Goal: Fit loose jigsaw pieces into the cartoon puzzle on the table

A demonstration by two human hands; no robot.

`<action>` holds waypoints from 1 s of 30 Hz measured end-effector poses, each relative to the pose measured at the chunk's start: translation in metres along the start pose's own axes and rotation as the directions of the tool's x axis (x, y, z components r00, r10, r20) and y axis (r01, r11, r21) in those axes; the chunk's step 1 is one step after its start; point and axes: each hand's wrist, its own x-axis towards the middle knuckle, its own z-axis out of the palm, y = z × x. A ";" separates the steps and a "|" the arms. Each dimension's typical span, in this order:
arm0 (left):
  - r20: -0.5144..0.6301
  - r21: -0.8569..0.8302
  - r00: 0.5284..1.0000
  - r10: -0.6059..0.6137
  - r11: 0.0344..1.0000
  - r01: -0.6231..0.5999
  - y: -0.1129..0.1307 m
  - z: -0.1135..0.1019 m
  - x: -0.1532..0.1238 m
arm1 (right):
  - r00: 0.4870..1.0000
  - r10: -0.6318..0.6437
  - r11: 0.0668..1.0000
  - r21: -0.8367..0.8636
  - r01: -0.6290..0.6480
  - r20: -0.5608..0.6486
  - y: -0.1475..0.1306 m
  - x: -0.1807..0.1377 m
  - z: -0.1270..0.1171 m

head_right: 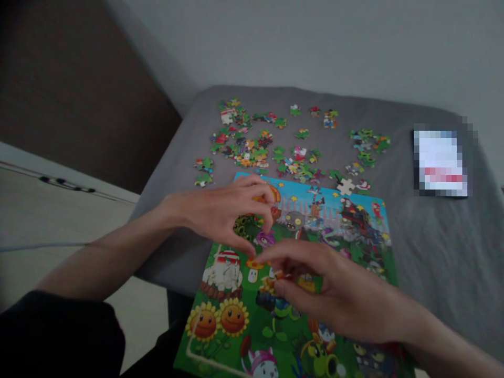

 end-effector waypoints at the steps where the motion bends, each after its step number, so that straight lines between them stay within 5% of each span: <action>1: 0.015 0.040 1.000 -0.017 0.999 0.016 0.003 0.001 -0.002 | 1.000 -0.026 0.999 -0.018 0.027 0.009 0.000 0.001 0.005; 14: 0.178 0.066 0.984 0.013 0.997 -0.026 0.014 0.015 -0.005 | 0.994 0.105 0.992 0.072 -0.107 0.037 0.002 0.012 0.019; 24: 0.272 0.049 0.961 -0.046 0.998 0.034 0.017 0.016 -0.003 | 0.987 -0.056 0.993 -0.096 0.071 0.148 0.001 0.011 0.021; 30: 0.277 0.024 0.959 -0.051 0.999 0.046 0.018 0.015 -0.004 | 0.933 -0.087 0.984 -0.118 0.136 0.350 -0.003 0.004 0.018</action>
